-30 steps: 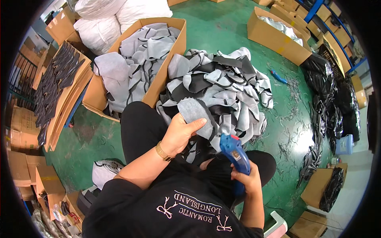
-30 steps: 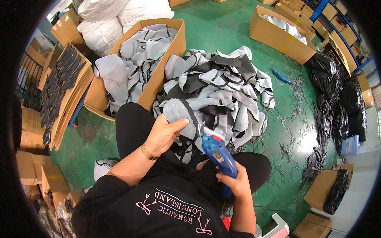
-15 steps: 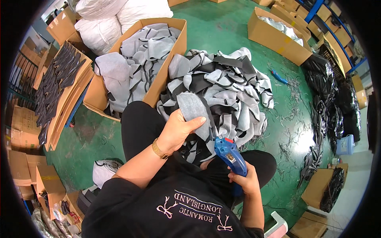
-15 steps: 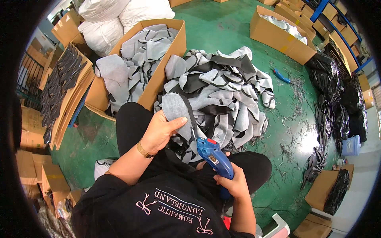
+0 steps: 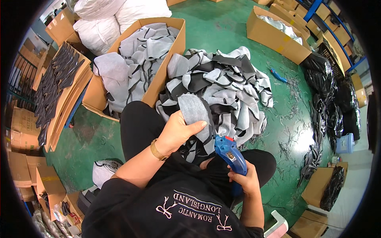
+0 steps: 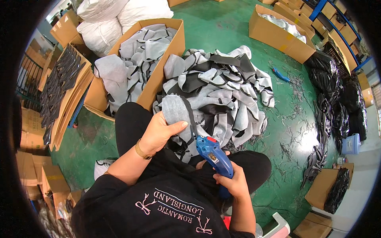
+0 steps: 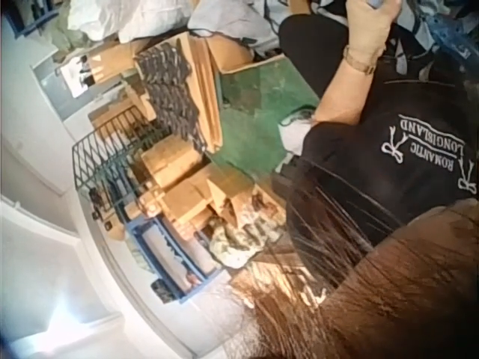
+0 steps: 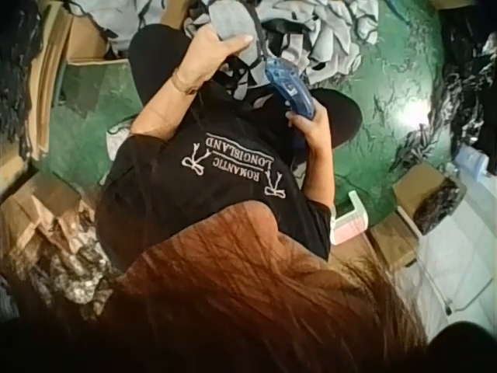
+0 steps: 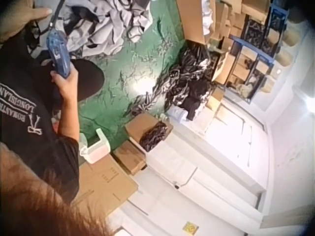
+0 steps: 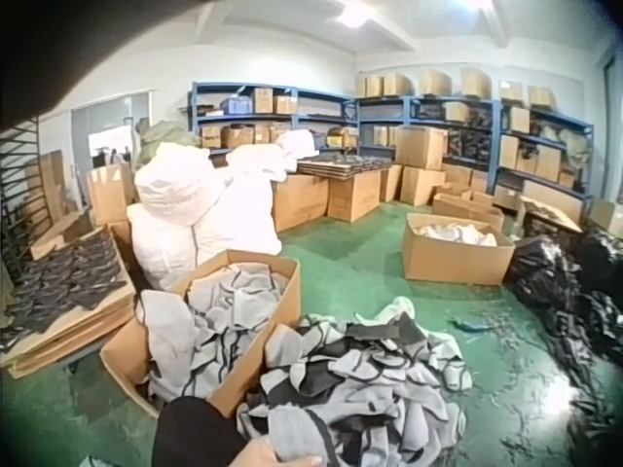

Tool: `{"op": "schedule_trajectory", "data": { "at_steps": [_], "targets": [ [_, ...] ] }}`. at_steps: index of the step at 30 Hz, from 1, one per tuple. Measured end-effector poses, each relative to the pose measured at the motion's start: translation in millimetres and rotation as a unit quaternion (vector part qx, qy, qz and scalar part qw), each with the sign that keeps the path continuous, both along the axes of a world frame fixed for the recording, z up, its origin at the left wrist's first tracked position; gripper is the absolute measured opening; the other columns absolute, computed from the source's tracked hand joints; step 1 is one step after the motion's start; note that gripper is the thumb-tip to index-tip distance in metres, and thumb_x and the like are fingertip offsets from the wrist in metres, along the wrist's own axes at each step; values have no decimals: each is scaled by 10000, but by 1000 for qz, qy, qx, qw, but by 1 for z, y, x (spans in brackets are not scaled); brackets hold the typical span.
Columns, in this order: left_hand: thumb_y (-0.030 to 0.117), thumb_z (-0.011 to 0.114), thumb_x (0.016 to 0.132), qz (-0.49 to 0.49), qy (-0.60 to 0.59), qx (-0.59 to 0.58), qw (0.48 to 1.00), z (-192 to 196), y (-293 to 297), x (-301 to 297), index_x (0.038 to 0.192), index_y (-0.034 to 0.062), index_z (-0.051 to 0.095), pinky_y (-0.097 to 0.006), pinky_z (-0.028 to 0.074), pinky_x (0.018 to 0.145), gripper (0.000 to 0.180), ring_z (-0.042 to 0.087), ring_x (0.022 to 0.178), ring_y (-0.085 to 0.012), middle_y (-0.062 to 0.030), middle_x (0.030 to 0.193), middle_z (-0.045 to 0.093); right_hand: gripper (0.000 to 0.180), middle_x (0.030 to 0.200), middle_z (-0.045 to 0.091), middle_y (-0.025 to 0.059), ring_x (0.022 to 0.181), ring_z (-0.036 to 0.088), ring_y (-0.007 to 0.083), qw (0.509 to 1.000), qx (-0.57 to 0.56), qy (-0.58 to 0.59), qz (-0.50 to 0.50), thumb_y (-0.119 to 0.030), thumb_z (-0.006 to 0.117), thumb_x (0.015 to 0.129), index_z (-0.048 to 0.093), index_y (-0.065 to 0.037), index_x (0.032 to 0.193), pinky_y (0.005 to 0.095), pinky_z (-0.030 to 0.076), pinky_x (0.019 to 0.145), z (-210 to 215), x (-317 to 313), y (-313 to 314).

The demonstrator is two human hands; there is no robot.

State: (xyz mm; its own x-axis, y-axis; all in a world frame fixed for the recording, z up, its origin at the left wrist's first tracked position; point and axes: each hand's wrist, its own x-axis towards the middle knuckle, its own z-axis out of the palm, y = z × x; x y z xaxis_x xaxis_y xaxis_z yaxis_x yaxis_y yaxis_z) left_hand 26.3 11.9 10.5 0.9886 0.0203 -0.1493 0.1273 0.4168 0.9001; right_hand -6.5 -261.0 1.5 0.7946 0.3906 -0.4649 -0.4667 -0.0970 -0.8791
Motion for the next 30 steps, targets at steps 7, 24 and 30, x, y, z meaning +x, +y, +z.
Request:
{"op": "schedule_trajectory", "data": {
  "at_steps": [7,24,30],
  "targets": [
    [42,673,838,-5,-13,62,998,4,-2,-4,1018,11,626,-250,479,771,189,573,830,-64,5,933,642,323,840,630,72,603,596,141,999,-31,-22,2,24,684,670,608,40,983,267,500,567,8,3,2],
    [67,674,835,-46,-60,144,987,-1,-4,-16,1009,8,611,-247,477,734,194,558,823,-55,12,910,627,309,742,607,85,589,590,163,997,63,23,-23,-6,688,675,590,55,962,282,496,547,6,8,11],
    [61,671,840,-88,-73,134,984,-14,-9,-20,1066,16,596,-249,481,762,243,563,859,-57,8,960,626,339,713,582,83,570,574,169,987,129,-26,-93,-110,724,687,579,55,946,282,480,554,14,30,35]
  ]
}}
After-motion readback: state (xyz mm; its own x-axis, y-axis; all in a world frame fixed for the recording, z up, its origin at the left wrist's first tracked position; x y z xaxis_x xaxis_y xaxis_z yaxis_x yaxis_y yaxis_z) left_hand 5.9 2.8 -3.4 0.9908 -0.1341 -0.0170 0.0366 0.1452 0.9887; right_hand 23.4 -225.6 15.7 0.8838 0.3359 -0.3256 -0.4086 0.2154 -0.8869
